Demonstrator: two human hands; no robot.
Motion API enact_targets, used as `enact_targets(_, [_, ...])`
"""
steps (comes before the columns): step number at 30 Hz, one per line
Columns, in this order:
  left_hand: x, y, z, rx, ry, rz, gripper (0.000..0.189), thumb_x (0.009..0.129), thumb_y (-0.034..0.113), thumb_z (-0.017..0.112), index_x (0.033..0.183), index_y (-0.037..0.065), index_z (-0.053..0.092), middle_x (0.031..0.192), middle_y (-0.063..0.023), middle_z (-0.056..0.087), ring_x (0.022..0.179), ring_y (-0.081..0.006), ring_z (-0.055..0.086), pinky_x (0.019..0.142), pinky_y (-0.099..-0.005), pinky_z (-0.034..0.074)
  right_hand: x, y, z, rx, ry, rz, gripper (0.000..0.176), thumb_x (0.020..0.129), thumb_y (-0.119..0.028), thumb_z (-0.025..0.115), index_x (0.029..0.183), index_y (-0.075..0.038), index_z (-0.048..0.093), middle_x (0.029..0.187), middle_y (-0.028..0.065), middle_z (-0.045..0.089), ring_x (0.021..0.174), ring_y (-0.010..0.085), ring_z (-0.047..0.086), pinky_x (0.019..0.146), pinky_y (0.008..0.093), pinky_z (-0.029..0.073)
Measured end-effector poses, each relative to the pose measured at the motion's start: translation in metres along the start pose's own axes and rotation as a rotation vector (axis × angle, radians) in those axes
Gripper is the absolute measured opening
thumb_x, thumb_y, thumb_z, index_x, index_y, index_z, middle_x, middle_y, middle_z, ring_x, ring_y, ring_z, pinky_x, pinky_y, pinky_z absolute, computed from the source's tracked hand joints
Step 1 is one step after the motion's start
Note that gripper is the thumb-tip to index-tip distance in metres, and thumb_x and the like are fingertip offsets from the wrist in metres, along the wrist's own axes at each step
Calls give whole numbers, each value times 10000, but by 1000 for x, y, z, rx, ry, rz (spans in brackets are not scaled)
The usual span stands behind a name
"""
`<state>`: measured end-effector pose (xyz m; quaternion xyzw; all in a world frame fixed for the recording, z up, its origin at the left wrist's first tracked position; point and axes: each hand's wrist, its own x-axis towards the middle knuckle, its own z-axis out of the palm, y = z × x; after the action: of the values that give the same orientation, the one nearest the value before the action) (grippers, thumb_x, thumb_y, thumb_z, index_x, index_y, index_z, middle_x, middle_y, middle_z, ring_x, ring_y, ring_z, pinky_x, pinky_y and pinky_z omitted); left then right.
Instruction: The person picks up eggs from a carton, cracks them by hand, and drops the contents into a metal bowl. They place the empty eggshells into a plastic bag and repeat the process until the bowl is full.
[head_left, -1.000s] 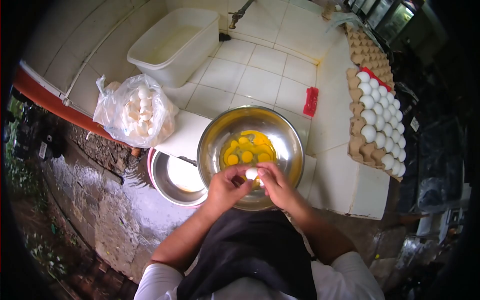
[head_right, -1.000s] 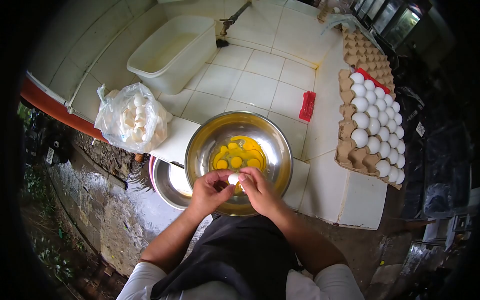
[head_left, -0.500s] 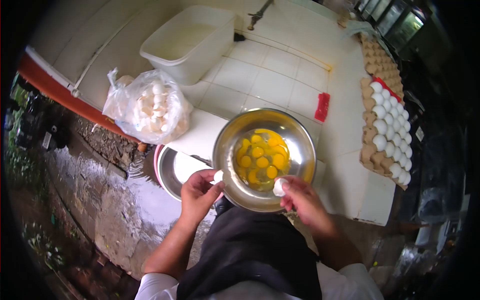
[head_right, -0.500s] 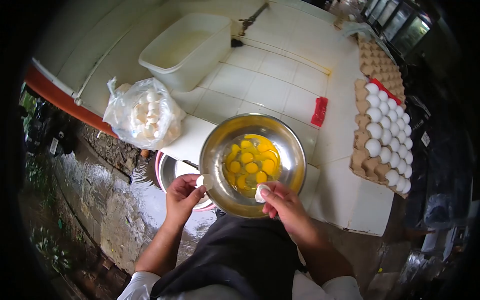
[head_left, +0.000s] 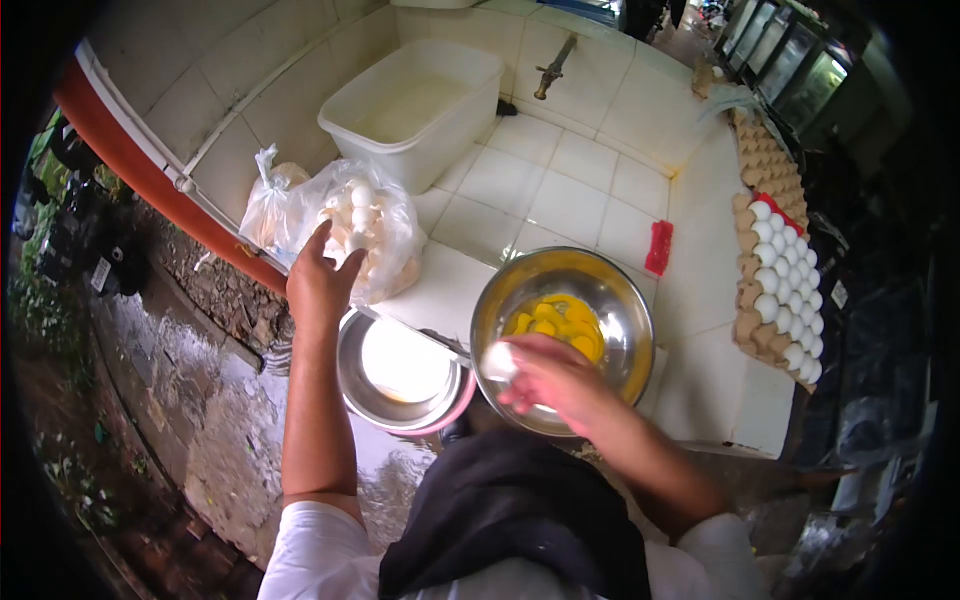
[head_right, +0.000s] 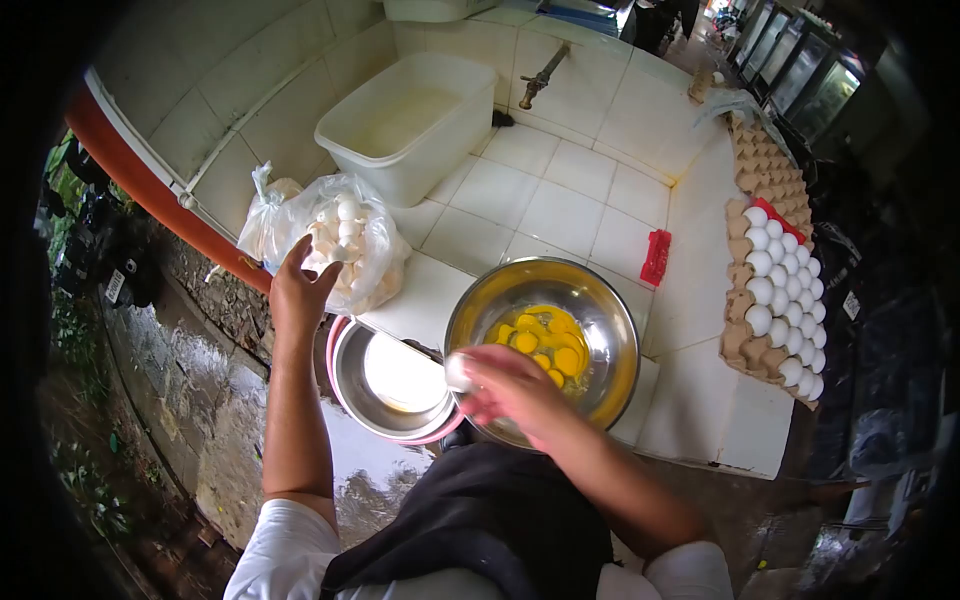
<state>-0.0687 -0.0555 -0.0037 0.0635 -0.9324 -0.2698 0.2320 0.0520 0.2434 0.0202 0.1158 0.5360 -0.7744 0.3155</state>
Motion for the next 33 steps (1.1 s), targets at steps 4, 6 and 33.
enact_targets(4, [-21, -20, -17, -587, 168, -126, 439, 887, 102, 703, 1269, -62, 559, 1174, -143, 646, 892, -135, 620, 715, -252, 518, 89, -17, 72, 40, -46, -82, 578, 977, -365, 585, 1400, -7, 420, 1236, 160, 590, 1040, 244, 657, 775, 324, 543])
enact_targets(6, [-42, -31, -23, -746, 204, -146, 340, 918, 72, 658, 1218, -64, 573, 1115, -117, 648, 879, -114, 607, 771, -240, 502, 101, -28, 92, -65, -62, -133, 625, 975, -378, 587, 1426, 2, 380, 1290, 177, 556, 1098, 254, 632, 803, 331, 540])
enact_targets(33, [-211, 197, 22, -1018, -901, 478, 280, 804, 103, 770, 1068, 47, 695, 844, -97, 713, 672, -188, 678, 608, -276, 534, -214, -102, -225, -1725, 1170, -612, 478, 753, 0, 709, 1210, -92, 602, 1022, 109, 636, 896, 278, 626, 798, 395, 518])
